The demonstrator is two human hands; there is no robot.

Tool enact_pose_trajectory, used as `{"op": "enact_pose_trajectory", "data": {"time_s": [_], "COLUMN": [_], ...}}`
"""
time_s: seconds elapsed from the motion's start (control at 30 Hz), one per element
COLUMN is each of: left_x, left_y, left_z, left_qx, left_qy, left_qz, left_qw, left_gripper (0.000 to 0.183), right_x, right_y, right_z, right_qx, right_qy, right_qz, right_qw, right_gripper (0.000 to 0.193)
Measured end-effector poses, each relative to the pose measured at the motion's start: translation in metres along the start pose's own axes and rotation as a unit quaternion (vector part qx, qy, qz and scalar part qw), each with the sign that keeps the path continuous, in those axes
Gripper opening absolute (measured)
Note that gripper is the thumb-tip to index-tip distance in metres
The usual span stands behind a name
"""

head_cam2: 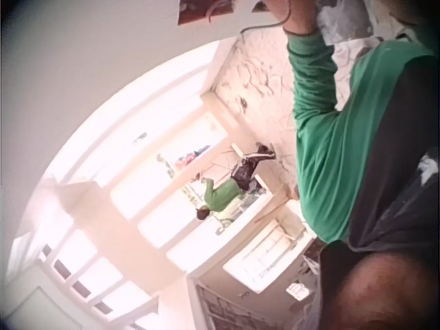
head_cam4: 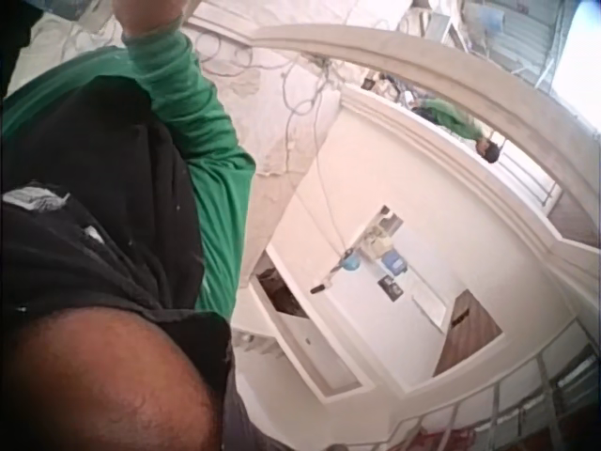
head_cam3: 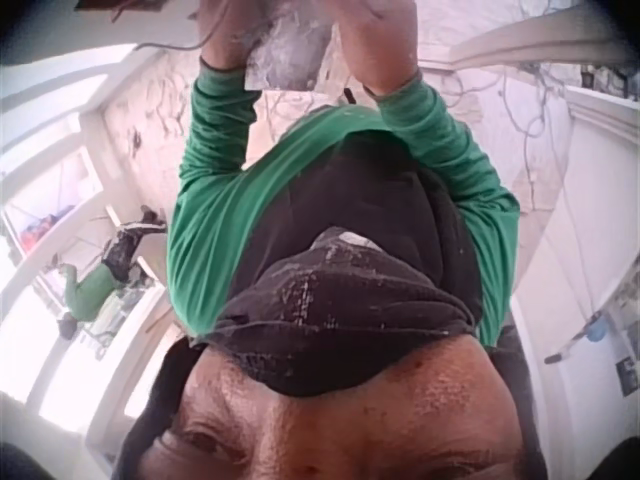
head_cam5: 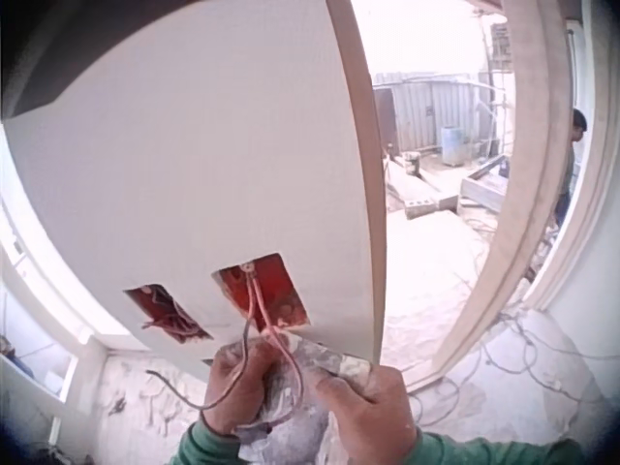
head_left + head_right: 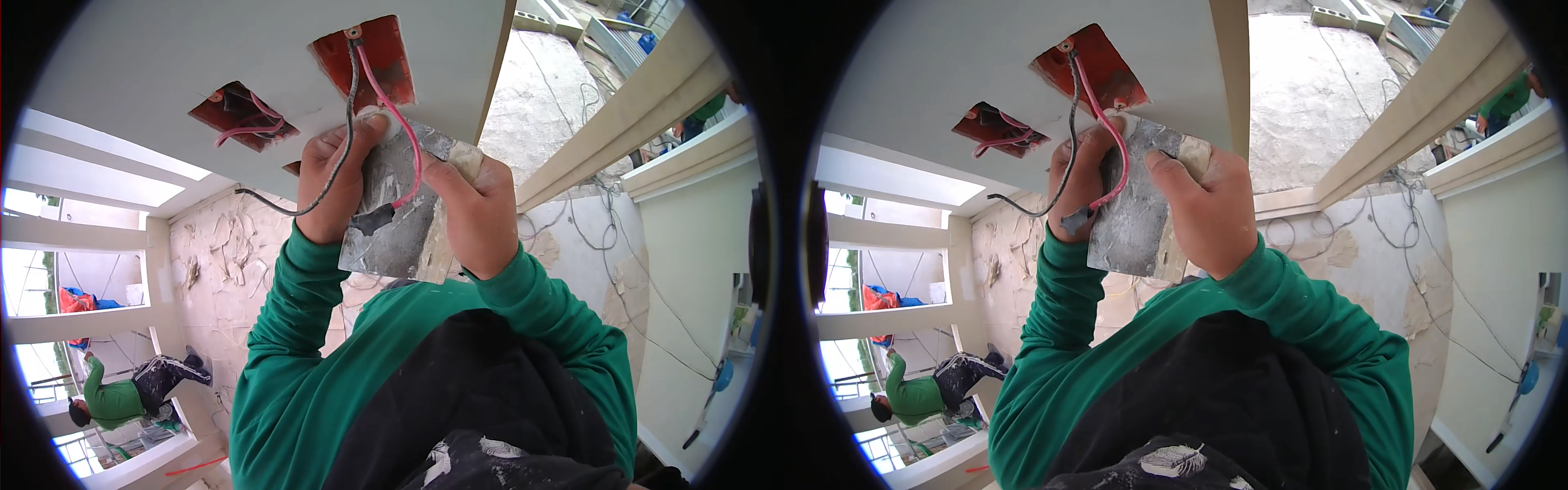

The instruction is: The person uses a metal trowel to apply a white plaster-like substance to a ceiling area around exposed electrical wires. They smooth the material into the recesses and then use a small piece of cloth to wipe and refine the edges of the patch.

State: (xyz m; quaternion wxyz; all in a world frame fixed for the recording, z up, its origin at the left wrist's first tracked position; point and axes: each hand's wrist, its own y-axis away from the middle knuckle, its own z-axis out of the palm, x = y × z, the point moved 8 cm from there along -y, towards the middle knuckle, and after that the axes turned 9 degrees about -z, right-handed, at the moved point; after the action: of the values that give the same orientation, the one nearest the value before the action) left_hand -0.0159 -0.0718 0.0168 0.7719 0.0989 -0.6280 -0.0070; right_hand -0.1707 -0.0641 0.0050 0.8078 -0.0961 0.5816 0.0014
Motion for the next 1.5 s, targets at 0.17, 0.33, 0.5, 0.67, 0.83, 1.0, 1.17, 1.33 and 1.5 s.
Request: {"op": "enact_pose_trajectory", "data": {"time_s": [0.17, 0.33, 0.5, 0.67, 0.83, 1.0, 1.17, 1.33, 1.5], "left_x": [0.004, 0.002, -0.004, -0.032, -0.043, -0.026, -0.024, -0.037, -0.025], "left_y": [0.001, 0.002, 0.004, 0.017, 0.017, 0.009, 0.002, -0.007, 0.002], "left_z": [-0.001, 0.002, -0.001, -0.01, 0.0, -0.002, 0.006, 0.0, -0.01], "left_qx": [-0.017, -0.039, -0.053, -0.12, -0.089, -0.035, -0.063, -0.111, -0.1], "left_qy": [-0.001, 0.008, 0.042, -0.045, 0.028, 0.077, 0.151, 0.198, 0.139], "left_qz": [0.014, -0.018, -0.035, -0.042, -0.021, -0.034, -0.039, -0.063, 0.008], "left_qw": [1.0, 0.999, 0.997, 0.991, 0.995, 0.996, 0.986, 0.972, 0.985], "left_gripper": [0.028, 0.029, 0.029, 0.032, 0.037, 0.024, 0.024, 0.036, 0.033], "right_x": [-0.004, -0.001, -0.013, -0.02, -0.009, -0.011, -0.026, -0.067, -0.068], "right_y": [0.0, 0.001, -0.005, 0.014, 0.015, 0.003, -0.005, 0.0, -0.011], "right_z": [0.001, -0.006, -0.002, -0.012, -0.022, -0.006, -0.002, 0.024, 0.04], "right_qx": [-0.001, -0.039, -0.09, -0.116, -0.073, -0.052, -0.09, -0.157, -0.186], "right_qy": [-0.015, -0.043, 0.051, 0.12, 0.094, 0.047, 0.2, 0.493, 0.569], "right_qz": [-0.002, 0.058, 0.028, -0.002, 0.019, -0.034, -0.148, -0.398, -0.362], "right_qw": [1.0, 0.997, 0.994, 0.986, 0.993, 0.997, 0.964, 0.757, 0.715], "right_gripper": [0.017, 0.023, 0.02, 0.02, 0.023, 0.021, 0.014, 0.01, 0.012]}}
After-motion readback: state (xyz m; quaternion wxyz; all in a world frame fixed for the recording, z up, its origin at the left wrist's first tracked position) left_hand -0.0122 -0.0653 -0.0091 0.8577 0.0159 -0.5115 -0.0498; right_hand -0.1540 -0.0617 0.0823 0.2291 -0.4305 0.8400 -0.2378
